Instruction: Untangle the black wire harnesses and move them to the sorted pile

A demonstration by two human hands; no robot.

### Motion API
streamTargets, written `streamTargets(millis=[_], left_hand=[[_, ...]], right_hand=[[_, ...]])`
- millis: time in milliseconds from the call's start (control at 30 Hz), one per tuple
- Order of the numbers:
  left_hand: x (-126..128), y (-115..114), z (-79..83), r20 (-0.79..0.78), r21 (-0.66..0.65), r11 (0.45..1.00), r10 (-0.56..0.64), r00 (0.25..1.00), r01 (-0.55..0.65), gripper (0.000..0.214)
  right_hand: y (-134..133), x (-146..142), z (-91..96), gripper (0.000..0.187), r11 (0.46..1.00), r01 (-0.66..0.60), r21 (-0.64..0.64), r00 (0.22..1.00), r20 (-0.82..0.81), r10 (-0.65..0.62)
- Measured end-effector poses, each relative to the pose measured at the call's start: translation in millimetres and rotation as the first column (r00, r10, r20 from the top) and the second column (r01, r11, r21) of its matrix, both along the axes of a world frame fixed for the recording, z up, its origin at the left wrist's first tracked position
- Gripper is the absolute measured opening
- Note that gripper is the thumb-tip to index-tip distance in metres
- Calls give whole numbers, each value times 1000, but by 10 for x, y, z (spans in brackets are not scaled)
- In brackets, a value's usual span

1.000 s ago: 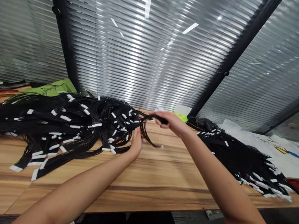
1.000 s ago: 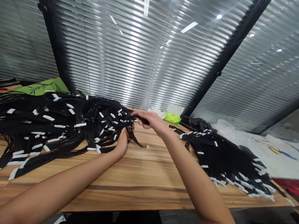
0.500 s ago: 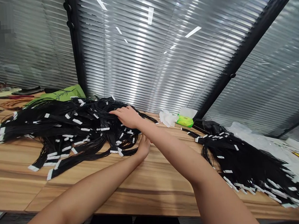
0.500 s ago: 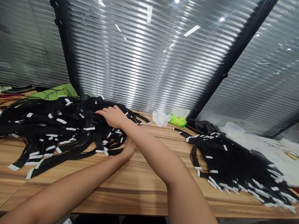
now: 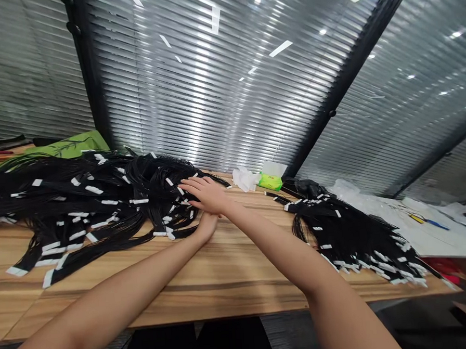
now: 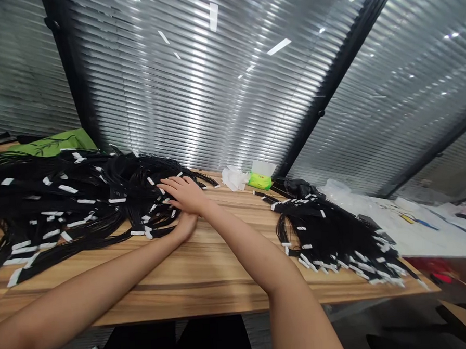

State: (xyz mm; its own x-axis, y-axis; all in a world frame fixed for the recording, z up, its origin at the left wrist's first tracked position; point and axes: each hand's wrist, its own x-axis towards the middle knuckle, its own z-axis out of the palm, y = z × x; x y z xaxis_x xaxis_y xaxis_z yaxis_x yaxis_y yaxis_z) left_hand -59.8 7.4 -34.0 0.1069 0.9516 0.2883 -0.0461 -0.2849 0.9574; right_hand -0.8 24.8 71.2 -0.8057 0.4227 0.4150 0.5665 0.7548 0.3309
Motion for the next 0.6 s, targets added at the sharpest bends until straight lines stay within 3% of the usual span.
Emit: streamTargets(millis=[133, 233, 333, 433, 500, 533, 600], left_hand=[[22, 43, 6, 42, 8, 999, -37, 998, 37, 23], [35, 56, 21, 68, 21, 998, -65, 996, 64, 24], [41, 75, 31, 71, 28, 995, -97, 993, 96, 28], [40, 100, 45, 64, 24, 994, -109, 992, 107, 32], [37, 110, 60, 58, 20, 994, -110, 992, 109, 34], [35, 113, 69, 56, 19, 994, -108, 993, 107, 36], [31, 112, 84, 53, 17, 994, -110, 993, 109, 36]], right_hand=[[-193, 946, -203, 37, 984, 169, 50, 985, 21, -170], [-444, 1867, -339, 36, 894, 443, 65, 895, 22, -446], [-778, 2751, -432, 36, 691, 720, 73, 694, -64, -717], [-1131, 3455, -490, 42, 386, 922, 41, 386, -204, -900], [-1336, 3794, -522, 45, 198, 980, -36, 183, -253, -950], [-1421, 3924, -537, 46, 133, 988, -81, 109, -250, -962], [-1550, 4107, -561, 45, 85, 989, -124, 54, -233, -971]])
